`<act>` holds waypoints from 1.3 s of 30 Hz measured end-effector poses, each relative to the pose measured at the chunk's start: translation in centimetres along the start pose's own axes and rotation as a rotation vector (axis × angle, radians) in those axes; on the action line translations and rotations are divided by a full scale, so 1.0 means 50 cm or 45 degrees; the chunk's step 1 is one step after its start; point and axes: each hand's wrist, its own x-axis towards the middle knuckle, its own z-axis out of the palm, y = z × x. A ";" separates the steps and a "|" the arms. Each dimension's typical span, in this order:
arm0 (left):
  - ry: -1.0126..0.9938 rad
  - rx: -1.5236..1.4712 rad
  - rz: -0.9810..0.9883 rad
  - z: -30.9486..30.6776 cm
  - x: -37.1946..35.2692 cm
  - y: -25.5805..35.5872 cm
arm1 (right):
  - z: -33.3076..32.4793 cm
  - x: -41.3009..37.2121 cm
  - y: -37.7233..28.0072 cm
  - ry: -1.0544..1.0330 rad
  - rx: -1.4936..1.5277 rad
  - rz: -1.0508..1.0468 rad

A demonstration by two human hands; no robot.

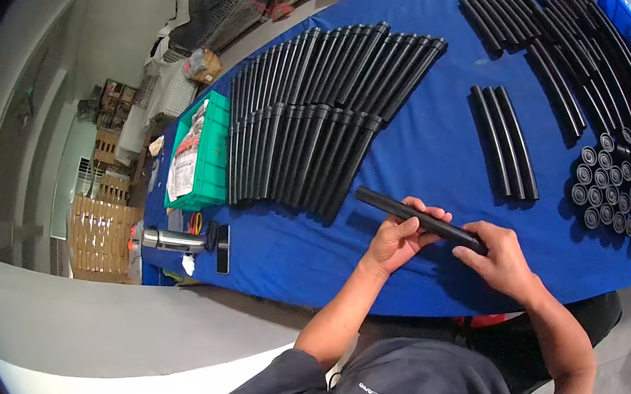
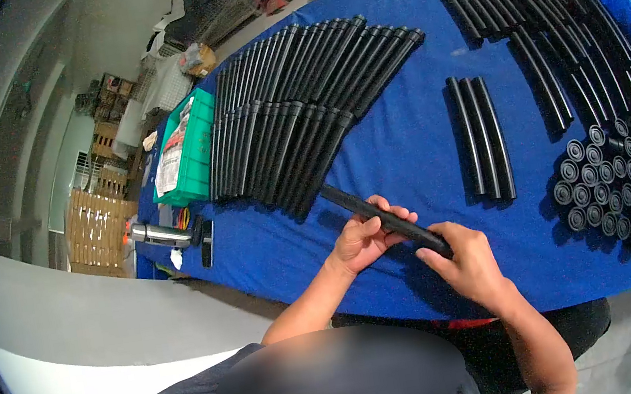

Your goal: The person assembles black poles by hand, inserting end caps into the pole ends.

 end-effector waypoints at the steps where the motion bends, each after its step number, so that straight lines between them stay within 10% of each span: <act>1: -0.012 0.002 -0.007 -0.001 0.000 0.001 | -0.006 0.004 0.001 -0.066 0.081 0.141; 3: 0.009 -0.009 -0.018 0.005 0.000 0.003 | -0.014 0.009 0.002 -0.200 0.244 0.418; 6: 0.052 -0.028 -0.012 0.011 0.002 0.002 | 0.024 -0.005 0.027 0.150 -0.435 -0.337; 13: 0.032 -0.023 -0.008 0.007 -0.003 0.002 | -0.002 0.000 0.005 -0.054 0.112 0.170; 17: 0.072 0.013 0.016 0.011 -0.003 0.001 | 0.006 -0.004 0.021 0.140 -0.422 -0.307; 21: 0.040 0.019 -0.044 -0.001 -0.005 0.009 | -0.035 0.010 -0.012 -0.231 0.193 0.315; 23: 0.141 0.014 -0.019 0.013 -0.002 0.006 | 0.019 -0.001 0.061 0.177 -0.129 -0.304; 30: 0.059 0.005 0.016 0.005 -0.004 0.004 | -0.019 0.002 0.029 -0.279 0.145 0.158; 33: 0.122 0.029 -0.005 0.018 -0.001 0.007 | 0.023 -0.009 0.053 0.180 -0.199 -0.238; 39: 0.109 0.014 0.024 -0.007 -0.008 0.007 | 0.007 -0.003 0.058 0.012 0.016 -0.137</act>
